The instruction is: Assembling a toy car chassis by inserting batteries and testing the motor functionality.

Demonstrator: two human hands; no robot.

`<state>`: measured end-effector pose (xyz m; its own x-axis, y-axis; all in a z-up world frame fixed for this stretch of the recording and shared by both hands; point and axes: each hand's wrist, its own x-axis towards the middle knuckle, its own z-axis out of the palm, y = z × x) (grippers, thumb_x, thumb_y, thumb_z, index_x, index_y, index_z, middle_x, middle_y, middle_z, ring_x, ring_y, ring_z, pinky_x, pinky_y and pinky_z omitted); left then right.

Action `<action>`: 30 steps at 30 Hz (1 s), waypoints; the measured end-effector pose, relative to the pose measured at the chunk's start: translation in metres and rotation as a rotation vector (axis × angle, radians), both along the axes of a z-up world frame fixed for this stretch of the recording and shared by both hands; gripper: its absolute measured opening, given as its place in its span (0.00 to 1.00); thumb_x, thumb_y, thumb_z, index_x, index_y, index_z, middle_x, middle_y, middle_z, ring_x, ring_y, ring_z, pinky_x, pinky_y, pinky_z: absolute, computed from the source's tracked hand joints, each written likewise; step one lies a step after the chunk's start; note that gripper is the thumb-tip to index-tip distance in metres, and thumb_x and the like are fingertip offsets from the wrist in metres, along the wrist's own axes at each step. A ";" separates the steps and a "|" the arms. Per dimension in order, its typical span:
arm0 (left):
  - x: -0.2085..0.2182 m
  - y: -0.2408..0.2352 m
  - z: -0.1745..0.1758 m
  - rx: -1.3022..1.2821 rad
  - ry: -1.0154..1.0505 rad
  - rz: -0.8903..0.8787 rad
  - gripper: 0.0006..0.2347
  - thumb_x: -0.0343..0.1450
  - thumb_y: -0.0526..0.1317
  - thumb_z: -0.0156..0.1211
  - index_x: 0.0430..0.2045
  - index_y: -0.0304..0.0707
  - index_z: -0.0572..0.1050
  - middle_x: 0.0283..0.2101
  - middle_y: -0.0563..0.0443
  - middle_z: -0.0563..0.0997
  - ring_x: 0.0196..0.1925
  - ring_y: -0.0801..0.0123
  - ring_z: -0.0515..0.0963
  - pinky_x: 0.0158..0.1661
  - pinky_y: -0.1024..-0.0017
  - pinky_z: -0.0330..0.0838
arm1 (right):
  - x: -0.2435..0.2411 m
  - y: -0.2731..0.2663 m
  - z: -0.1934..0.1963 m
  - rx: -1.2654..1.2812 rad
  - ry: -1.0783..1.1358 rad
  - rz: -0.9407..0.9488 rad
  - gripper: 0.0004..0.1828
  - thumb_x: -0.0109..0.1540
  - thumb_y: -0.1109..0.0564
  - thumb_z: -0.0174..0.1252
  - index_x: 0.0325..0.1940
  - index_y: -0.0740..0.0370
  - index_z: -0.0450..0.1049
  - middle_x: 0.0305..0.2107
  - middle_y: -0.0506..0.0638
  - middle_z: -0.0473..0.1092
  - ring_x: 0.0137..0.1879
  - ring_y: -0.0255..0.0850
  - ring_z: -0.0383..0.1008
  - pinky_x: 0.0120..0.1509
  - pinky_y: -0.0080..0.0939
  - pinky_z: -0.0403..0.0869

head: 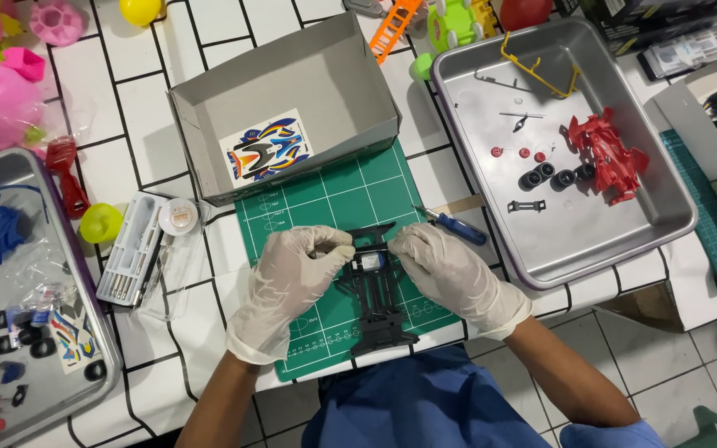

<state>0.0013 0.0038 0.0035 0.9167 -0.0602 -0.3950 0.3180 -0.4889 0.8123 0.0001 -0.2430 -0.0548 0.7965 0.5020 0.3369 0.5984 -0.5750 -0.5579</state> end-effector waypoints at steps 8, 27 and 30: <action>-0.001 -0.002 0.000 -0.012 -0.015 0.007 0.06 0.64 0.40 0.72 0.32 0.49 0.87 0.30 0.56 0.88 0.30 0.71 0.84 0.39 0.70 0.76 | 0.002 0.001 0.016 -0.010 0.014 0.031 0.03 0.63 0.59 0.60 0.41 0.57 0.77 0.32 0.48 0.72 0.37 0.46 0.78 0.40 0.42 0.80; 0.000 -0.006 -0.001 0.054 0.026 0.030 0.07 0.62 0.46 0.75 0.30 0.52 0.87 0.27 0.61 0.86 0.29 0.76 0.82 0.38 0.73 0.73 | -0.011 0.013 -0.021 -0.102 -0.179 -0.171 0.11 0.64 0.52 0.63 0.47 0.59 0.75 0.34 0.50 0.71 0.41 0.47 0.74 0.50 0.46 0.75; 0.002 -0.006 0.005 0.040 0.035 0.027 0.08 0.62 0.46 0.75 0.31 0.52 0.87 0.27 0.61 0.86 0.28 0.78 0.81 0.39 0.74 0.73 | -0.003 0.001 -0.049 -0.125 -0.220 -0.088 0.06 0.63 0.54 0.63 0.43 0.54 0.75 0.32 0.46 0.71 0.39 0.44 0.74 0.50 0.45 0.76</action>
<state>0.0036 -0.0020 0.0084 0.9033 -0.0189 -0.4285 0.3596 -0.5113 0.7805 -0.0027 -0.2416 -0.1041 0.7537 0.4823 0.4464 0.6417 -0.6867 -0.3416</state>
